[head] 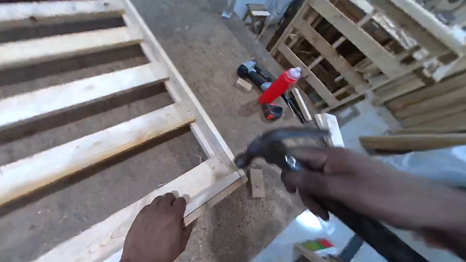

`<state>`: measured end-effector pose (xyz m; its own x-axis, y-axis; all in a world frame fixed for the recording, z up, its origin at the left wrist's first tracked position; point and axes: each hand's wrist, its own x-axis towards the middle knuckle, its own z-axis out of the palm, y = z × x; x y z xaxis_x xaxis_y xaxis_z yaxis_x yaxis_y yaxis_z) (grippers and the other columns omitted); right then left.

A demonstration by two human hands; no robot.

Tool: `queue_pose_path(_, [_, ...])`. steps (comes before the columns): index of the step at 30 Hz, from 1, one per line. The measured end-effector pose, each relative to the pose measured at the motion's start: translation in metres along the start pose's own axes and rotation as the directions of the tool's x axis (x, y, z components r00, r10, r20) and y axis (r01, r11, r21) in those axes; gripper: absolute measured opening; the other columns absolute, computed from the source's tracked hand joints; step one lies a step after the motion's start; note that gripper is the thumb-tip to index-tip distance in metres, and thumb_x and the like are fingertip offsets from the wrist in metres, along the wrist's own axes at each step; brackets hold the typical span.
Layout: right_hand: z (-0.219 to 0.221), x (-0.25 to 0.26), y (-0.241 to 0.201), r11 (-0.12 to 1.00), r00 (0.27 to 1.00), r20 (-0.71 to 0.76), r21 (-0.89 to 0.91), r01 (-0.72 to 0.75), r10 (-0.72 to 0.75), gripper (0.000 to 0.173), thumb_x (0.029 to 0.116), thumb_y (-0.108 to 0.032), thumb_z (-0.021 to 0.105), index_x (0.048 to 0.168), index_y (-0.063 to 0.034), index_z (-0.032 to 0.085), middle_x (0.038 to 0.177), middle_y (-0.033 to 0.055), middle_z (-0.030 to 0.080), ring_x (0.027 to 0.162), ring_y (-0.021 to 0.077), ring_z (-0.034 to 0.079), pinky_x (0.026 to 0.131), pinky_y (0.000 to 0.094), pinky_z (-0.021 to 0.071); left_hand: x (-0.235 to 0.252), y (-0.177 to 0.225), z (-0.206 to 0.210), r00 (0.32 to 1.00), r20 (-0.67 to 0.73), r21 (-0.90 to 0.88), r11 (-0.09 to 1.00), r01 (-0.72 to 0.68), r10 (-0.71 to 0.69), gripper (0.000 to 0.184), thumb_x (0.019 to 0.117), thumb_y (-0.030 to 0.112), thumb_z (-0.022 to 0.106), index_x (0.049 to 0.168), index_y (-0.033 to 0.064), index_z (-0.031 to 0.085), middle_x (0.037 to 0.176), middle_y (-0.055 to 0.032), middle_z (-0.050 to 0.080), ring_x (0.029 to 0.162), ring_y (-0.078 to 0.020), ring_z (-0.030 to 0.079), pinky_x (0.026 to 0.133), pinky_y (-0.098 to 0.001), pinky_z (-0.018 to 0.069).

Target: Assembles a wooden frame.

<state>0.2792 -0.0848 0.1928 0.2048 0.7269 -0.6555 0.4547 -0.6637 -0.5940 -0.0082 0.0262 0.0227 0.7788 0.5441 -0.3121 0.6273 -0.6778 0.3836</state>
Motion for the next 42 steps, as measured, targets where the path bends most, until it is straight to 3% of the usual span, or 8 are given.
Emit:
queue_pose_path(10, [-0.021,0.166,-0.128,0.617,0.915,0.290,-0.785,0.060,0.280,0.035,0.1075,-0.043,0.050,0.101,-0.0115,0.065,0.069,0.0036,0.064,0.044,0.0146,0.055,0.041,0.0323,0.0495,0.004,-0.015,0.002,0.998,-0.010,-0.128,0.990,-0.060,0.059,0.039,0.0774,0.036,0.082,0.105,0.0096,0.073,0.103,-0.0148,0.069,0.096,-0.0370,0.069,0.068,-0.0493,0.0577])
queue_pose_path(15, [-0.015,0.204,-0.149,0.646,0.964,0.148,-0.763,-0.030,0.220,0.039,0.1094,-0.043,0.046,0.099,-0.0096,0.064,0.069,0.0062,0.066,0.046,0.0187,0.061,0.041,0.0372,0.0550,0.003,-0.020,0.006,0.998,0.005,-0.175,0.983,-0.063,0.065,0.039,0.0772,0.036,0.083,0.105,0.0097,0.072,0.101,-0.0127,0.068,0.093,-0.0340,0.068,0.065,-0.0441,0.0563])
queue_pose_path(20, [0.017,0.195,-0.124,0.471,0.714,0.202,-0.860,-0.199,0.671,0.038,0.1074,-0.043,0.051,0.100,-0.0076,0.062,0.064,0.0074,0.056,0.046,0.0177,0.052,0.045,0.0362,0.0483,0.001,-0.023,0.008,0.997,0.021,-0.255,0.965,-0.060,0.068,0.043,0.0782,0.037,0.082,0.109,0.0084,0.073,0.106,-0.0152,0.069,0.098,-0.0371,0.068,0.067,-0.0477,0.0568])
queue_pose_path(25, [-0.004,0.218,-0.152,0.588,0.926,0.120,-0.799,-0.123,0.358,0.038,0.1095,-0.040,0.046,0.098,-0.0077,0.062,0.066,0.0080,0.063,0.044,0.0188,0.058,0.041,0.0366,0.0530,0.003,-0.024,0.005,0.998,0.045,-0.257,0.966,-0.041,0.054,0.042,0.0778,0.038,0.083,0.108,0.0103,0.072,0.106,-0.0133,0.068,0.098,-0.0352,0.067,0.067,-0.0454,0.0559])
queue_pose_path(30, [0.028,0.188,-0.118,0.417,0.706,0.166,-0.887,-0.198,0.689,0.039,0.1076,-0.042,0.051,0.098,-0.0058,0.060,0.060,0.0072,0.052,0.044,0.0171,0.051,0.044,0.0355,0.0476,0.000,-0.022,0.002,0.993,0.099,-0.298,0.954,-0.036,0.068,0.043,0.0800,0.038,0.082,0.109,0.0082,0.072,0.110,-0.0159,0.068,0.103,-0.0381,0.067,0.070,-0.0486,0.0567])
queue_pose_path(35, [0.016,0.201,-0.140,0.577,0.894,0.171,-0.809,-0.113,0.415,0.036,0.1086,-0.040,0.049,0.097,-0.0080,0.062,0.064,0.0064,0.060,0.045,0.0177,0.058,0.042,0.0357,0.0536,0.003,-0.022,0.001,0.992,0.107,-0.275,0.961,-0.032,0.064,0.041,0.0779,0.035,0.084,0.108,0.0089,0.072,0.108,-0.0146,0.067,0.102,-0.0371,0.066,0.068,-0.0475,0.0559])
queue_pose_path(40, [0.035,0.186,-0.110,0.456,0.720,0.168,-0.861,-0.226,0.673,0.040,0.1079,-0.042,0.050,0.100,-0.0043,0.061,0.063,0.0092,0.055,0.046,0.0202,0.054,0.046,0.0390,0.0507,0.004,-0.023,-0.001,0.984,0.159,-0.293,0.956,-0.033,0.082,0.040,0.0799,0.033,0.082,0.110,0.0088,0.071,0.112,-0.0151,0.067,0.105,-0.0384,0.066,0.070,-0.0491,0.0563])
queue_pose_path(42, [0.023,0.195,-0.123,0.511,0.802,0.154,-0.834,-0.208,0.577,0.041,0.1081,-0.043,0.049,0.097,-0.0055,0.062,0.064,0.0096,0.058,0.046,0.0215,0.056,0.045,0.0409,0.0526,0.005,-0.023,0.000,0.987,0.140,-0.266,0.963,-0.038,0.077,0.040,0.0776,0.033,0.083,0.108,0.0096,0.071,0.110,-0.0142,0.067,0.103,-0.0369,0.066,0.069,-0.0481,0.0562])
